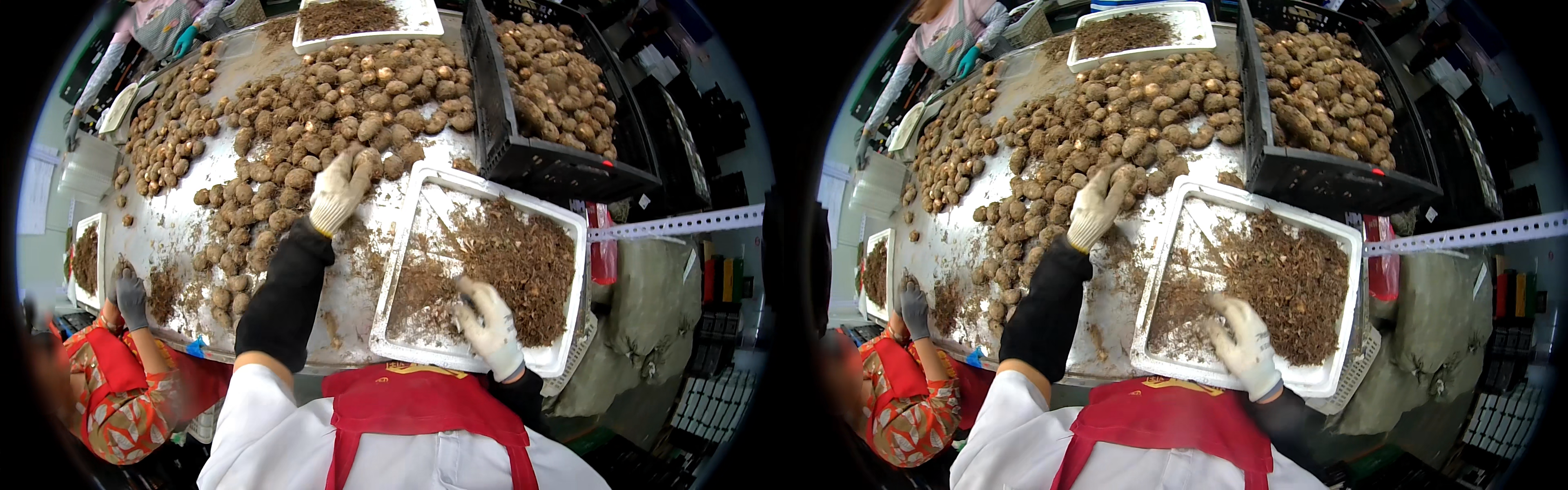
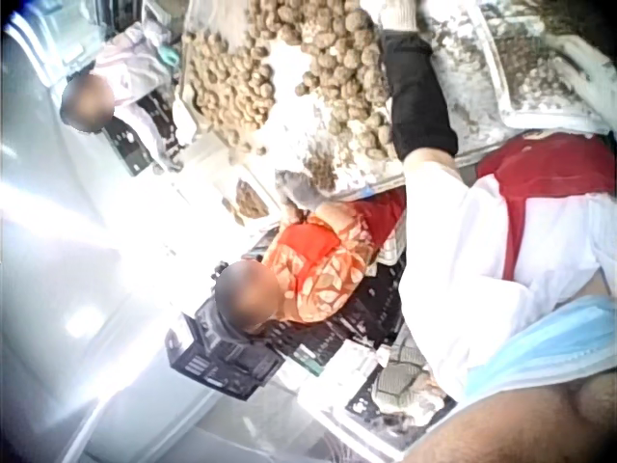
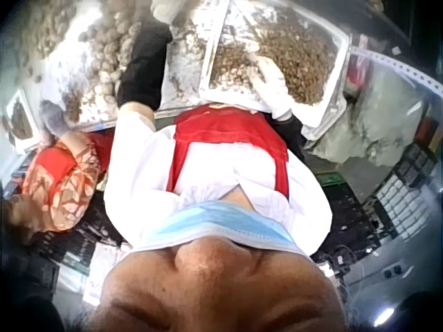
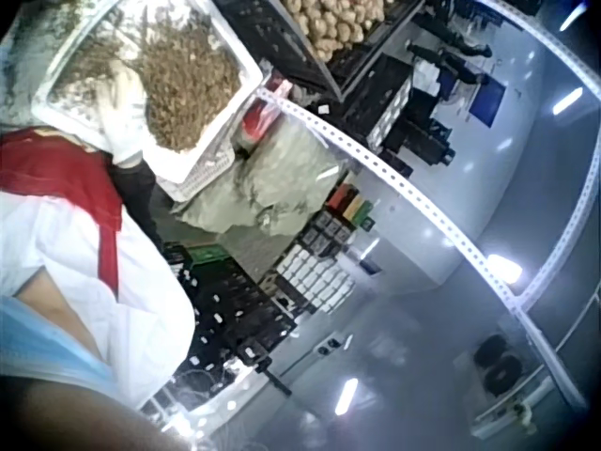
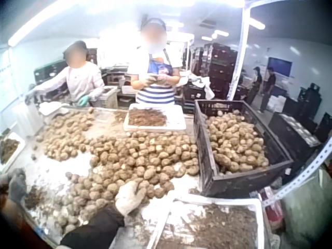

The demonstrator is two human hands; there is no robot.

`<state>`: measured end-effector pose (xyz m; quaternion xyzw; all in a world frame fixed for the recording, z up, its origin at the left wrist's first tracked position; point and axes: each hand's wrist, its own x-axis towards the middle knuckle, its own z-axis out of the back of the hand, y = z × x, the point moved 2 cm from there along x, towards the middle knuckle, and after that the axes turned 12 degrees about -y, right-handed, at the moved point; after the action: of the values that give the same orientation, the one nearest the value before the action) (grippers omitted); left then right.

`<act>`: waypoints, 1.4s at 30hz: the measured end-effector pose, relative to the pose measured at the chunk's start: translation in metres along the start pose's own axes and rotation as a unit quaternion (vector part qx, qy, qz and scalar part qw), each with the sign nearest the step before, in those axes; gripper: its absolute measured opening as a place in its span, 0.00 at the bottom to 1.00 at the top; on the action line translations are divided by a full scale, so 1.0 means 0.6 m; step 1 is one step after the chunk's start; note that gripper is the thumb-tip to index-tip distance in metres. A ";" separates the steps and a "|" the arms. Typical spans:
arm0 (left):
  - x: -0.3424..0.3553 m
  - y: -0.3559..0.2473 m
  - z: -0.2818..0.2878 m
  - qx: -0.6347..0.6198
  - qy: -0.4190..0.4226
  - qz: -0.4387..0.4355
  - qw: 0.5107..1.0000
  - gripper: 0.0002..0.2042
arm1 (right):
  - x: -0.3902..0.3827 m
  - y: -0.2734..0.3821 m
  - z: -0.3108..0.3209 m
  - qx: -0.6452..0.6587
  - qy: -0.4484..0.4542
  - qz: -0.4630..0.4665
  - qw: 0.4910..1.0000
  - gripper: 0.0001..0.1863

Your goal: The person peels ginger roots by hand using a small knife. They pick up each root from a metal tray, scrape away the skin, and place the peeled ginger into a white tray. The process is repeated continuously for multiple roots.

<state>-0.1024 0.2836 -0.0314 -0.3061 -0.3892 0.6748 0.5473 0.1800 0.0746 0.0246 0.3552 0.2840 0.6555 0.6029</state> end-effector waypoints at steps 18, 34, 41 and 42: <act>-0.323 -0.121 0.024 -0.253 0.157 0.067 0.952 0.16 | 0.024 0.041 -0.047 0.174 -0.132 0.014 0.976 0.13; -0.357 -0.099 -0.023 -0.457 0.102 0.225 0.854 0.10 | 0.001 0.046 -0.049 0.122 -0.190 0.089 0.970 0.17; -0.345 -0.116 -0.005 -0.429 0.143 0.201 0.869 0.13 | 0.000 0.018 -0.056 0.206 -0.178 0.021 0.962 0.27; -0.338 -0.112 0.004 -0.399 0.158 0.167 0.888 0.14 | 0.001 0.018 -0.056 0.211 -0.175 0.016 0.962 0.26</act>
<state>-0.0278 0.0914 0.0248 -0.6621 -0.4766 0.4868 0.3124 0.1468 0.0758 0.0137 0.5882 0.3002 0.5179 0.5438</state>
